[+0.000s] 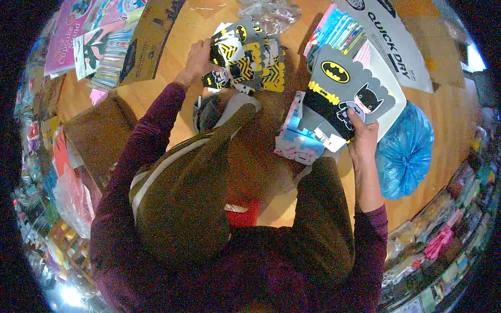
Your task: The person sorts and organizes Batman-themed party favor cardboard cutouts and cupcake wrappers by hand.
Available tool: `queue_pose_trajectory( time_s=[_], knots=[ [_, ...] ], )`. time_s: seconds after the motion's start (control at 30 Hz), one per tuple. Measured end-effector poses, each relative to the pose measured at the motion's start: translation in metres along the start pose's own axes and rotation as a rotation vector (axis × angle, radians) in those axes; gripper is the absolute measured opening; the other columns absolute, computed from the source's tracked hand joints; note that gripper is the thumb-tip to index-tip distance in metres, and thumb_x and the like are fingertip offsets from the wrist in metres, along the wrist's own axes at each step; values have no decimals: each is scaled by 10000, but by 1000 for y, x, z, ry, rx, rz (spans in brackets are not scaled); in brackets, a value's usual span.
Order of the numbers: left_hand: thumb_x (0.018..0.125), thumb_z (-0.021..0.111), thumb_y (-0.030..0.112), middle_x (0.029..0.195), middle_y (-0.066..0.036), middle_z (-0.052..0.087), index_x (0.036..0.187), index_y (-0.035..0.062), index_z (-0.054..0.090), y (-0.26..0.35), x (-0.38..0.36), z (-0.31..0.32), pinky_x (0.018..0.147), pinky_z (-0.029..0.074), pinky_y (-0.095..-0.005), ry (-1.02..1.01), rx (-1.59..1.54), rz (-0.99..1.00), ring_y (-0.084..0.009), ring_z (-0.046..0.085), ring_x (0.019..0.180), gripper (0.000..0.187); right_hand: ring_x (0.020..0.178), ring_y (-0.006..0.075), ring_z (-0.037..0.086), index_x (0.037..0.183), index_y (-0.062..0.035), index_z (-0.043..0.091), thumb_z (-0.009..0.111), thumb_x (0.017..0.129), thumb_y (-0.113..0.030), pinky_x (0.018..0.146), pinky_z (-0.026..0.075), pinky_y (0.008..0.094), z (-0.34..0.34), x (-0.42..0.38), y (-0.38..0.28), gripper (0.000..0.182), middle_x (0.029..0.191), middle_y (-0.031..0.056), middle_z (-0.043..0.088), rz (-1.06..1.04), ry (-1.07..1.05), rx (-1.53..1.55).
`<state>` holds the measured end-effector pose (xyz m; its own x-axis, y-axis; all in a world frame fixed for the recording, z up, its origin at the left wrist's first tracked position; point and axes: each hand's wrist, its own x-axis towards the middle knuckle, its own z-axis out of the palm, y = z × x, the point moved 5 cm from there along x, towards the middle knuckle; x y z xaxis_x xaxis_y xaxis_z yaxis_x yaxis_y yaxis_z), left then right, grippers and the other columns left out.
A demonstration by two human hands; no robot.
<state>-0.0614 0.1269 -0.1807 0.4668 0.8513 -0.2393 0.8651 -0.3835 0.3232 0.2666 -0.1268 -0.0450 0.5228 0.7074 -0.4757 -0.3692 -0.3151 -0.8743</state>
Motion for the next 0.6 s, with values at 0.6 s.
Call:
queue_pose_trajectory(
  time_s=[0.6],
  knots=[
    [550, 756, 249, 802, -116, 620, 932, 13, 599, -7, -7, -23, 696, 454, -326, -177, -294, 95, -244, 588, 751, 476, 819, 178, 581, 1050, -7, 472, 588, 748, -14, 730, 490, 305, -8, 2, 2, 324, 951, 93, 572, 0, 14, -65]
  ],
)
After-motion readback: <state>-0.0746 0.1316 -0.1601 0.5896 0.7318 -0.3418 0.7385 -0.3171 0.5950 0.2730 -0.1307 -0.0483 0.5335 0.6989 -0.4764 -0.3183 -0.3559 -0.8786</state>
